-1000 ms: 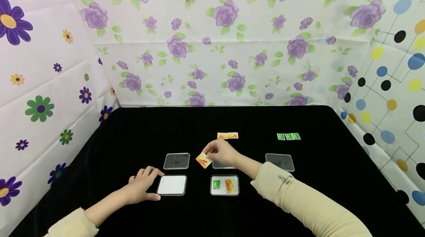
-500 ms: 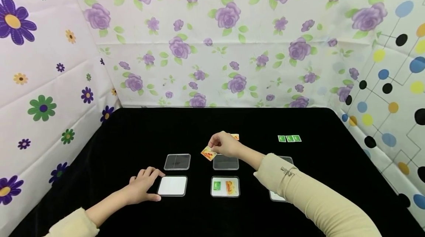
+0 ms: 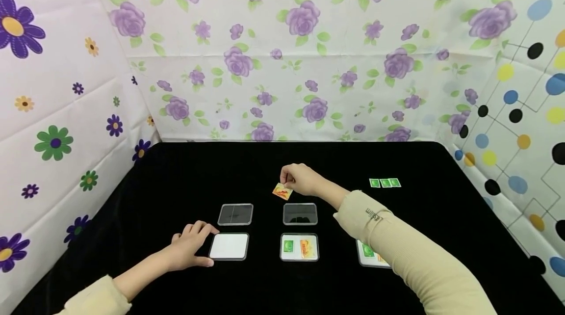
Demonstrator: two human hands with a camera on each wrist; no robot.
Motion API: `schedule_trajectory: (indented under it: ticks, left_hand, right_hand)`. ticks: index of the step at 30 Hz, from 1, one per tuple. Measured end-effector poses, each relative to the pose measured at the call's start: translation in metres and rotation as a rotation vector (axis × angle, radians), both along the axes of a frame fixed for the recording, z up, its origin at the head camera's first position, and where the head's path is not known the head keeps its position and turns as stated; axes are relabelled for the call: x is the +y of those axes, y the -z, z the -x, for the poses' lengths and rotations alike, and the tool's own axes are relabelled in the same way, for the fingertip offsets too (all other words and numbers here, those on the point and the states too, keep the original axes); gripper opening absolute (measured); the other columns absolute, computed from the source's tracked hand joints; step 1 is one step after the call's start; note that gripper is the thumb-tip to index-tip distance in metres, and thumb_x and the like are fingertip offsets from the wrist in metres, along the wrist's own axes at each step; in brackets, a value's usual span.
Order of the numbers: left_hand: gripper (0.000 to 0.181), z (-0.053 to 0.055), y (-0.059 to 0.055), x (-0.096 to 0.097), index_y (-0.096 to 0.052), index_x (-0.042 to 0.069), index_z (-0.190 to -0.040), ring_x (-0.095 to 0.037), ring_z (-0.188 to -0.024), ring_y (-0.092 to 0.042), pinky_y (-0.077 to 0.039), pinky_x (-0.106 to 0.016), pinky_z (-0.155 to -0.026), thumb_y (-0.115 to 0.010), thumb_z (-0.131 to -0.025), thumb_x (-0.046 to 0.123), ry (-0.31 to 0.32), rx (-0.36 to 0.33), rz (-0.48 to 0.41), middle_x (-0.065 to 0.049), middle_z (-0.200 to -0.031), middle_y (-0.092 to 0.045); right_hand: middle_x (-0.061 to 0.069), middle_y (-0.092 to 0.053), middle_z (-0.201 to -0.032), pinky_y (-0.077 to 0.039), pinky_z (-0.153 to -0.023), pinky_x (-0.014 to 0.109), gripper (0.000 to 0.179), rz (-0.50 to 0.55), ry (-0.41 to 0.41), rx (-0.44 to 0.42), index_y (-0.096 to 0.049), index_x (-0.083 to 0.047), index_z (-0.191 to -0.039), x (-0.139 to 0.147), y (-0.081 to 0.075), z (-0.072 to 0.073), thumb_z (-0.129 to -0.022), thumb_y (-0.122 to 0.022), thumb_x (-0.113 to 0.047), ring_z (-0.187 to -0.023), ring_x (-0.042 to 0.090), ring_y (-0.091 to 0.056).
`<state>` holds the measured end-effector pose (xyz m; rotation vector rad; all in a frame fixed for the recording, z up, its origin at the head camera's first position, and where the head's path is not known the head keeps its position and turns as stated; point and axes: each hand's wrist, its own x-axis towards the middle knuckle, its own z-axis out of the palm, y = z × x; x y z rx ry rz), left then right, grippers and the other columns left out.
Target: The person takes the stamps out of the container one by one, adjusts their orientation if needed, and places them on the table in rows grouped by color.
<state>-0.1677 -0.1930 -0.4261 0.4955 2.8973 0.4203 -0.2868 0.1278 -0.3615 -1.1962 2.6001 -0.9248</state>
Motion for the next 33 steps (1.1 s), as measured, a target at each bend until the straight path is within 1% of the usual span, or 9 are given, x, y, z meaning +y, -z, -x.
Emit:
schedule_trajectory:
  ticks: [3,8,13,17,20,23,24,28,33]
  left_hand:
    - [0.065,0.000,0.001,0.000,-0.050,0.012,-0.119,-0.040,-0.112,-0.046,-0.039,-0.066,-0.082,-0.082,-0.066,0.033,-0.003,-0.001,-0.007,-0.017,-0.123,-0.047]
    - [0.065,-0.001,0.005,0.000,-0.050,0.012,-0.119,-0.039,-0.110,-0.046,-0.039,-0.065,-0.081,-0.082,-0.066,0.033,0.000,-0.012,-0.021,-0.016,-0.122,-0.048]
    - [0.065,0.001,0.005,0.000,-0.050,0.012,-0.119,-0.039,-0.111,-0.046,-0.039,-0.065,-0.082,-0.082,-0.066,0.033,-0.006,0.003,-0.015,-0.016,-0.122,-0.048]
    - [0.065,0.003,0.004,-0.001,-0.051,0.013,-0.119,-0.039,-0.111,-0.046,-0.040,-0.065,-0.082,-0.082,-0.066,0.033,-0.006,0.007,-0.002,-0.016,-0.122,-0.048]
    - [0.065,0.003,0.003,0.000,-0.051,0.013,-0.118,-0.039,-0.111,-0.047,-0.040,-0.065,-0.081,-0.082,-0.066,0.034,-0.003,0.008,-0.001,-0.016,-0.121,-0.049]
    - [0.064,0.002,0.002,0.001,-0.051,0.013,-0.118,-0.039,-0.111,-0.046,-0.039,-0.064,-0.082,-0.082,-0.066,0.033,-0.003,-0.003,-0.014,-0.015,-0.121,-0.048]
    - [0.064,0.002,0.001,0.001,-0.051,0.012,-0.118,-0.039,-0.111,-0.046,-0.039,-0.064,-0.082,-0.082,-0.066,0.033,-0.002,-0.005,-0.019,-0.015,-0.122,-0.048]
    - [0.064,0.002,0.001,0.002,-0.050,0.012,-0.118,-0.040,-0.112,-0.045,-0.038,-0.064,-0.082,-0.082,-0.067,0.033,0.005,-0.003,-0.035,-0.016,-0.122,-0.048]
    - [0.064,-0.001,0.002,-0.001,-0.051,0.013,-0.118,-0.040,-0.113,-0.045,-0.039,-0.063,-0.082,-0.082,-0.066,0.034,0.004,0.007,-0.024,-0.015,-0.122,-0.048]
  right_hand:
    - [0.008,-0.058,-0.074,-0.039,-0.059,0.023,0.003,-0.022,-0.016,-0.001,-0.058,-0.001,-0.087,0.000,-0.002,0.005,-0.090,-0.059,-0.001,-0.059,0.007,-0.041]
    - [0.008,-0.057,-0.077,-0.038,-0.062,0.023,0.005,-0.107,-0.090,0.006,-0.057,-0.002,-0.086,-0.002,-0.004,0.012,-0.090,-0.058,-0.001,-0.062,0.008,-0.040]
    - [0.006,-0.056,-0.073,-0.040,-0.061,0.024,0.007,-0.175,-0.096,-0.012,-0.058,-0.004,-0.084,-0.008,-0.008,0.024,-0.090,-0.059,-0.002,-0.061,0.009,-0.043]
    - [0.001,-0.056,-0.071,-0.041,-0.060,0.025,0.009,-0.153,-0.152,-0.030,-0.058,-0.010,-0.082,-0.008,-0.004,0.041,-0.091,-0.060,-0.009,-0.059,0.009,-0.046]
    - [-0.001,-0.055,-0.070,-0.041,-0.060,0.025,0.011,-0.143,-0.171,-0.052,-0.058,-0.012,-0.082,-0.007,-0.003,0.048,-0.092,-0.060,-0.011,-0.058,0.009,-0.045]
    - [0.002,-0.055,-0.069,-0.040,-0.061,0.026,0.009,-0.165,-0.139,-0.076,-0.059,-0.009,-0.083,-0.009,-0.004,0.049,-0.092,-0.058,-0.007,-0.057,0.010,-0.043]
    - [0.004,-0.055,-0.069,-0.040,-0.062,0.026,0.008,-0.191,-0.108,-0.086,-0.059,-0.006,-0.083,-0.011,-0.007,0.047,-0.092,-0.058,-0.004,-0.058,0.011,-0.043]
    - [0.002,-0.048,-0.065,-0.036,-0.064,0.024,0.009,-0.275,-0.056,-0.052,-0.059,-0.002,-0.085,-0.014,-0.007,0.046,-0.091,-0.054,0.003,-0.057,0.009,-0.036]
    - [-0.003,-0.041,-0.063,-0.034,-0.064,0.022,0.007,-0.303,-0.076,-0.049,-0.058,-0.002,-0.088,-0.019,0.001,0.055,-0.092,-0.054,0.001,-0.055,0.008,-0.031]
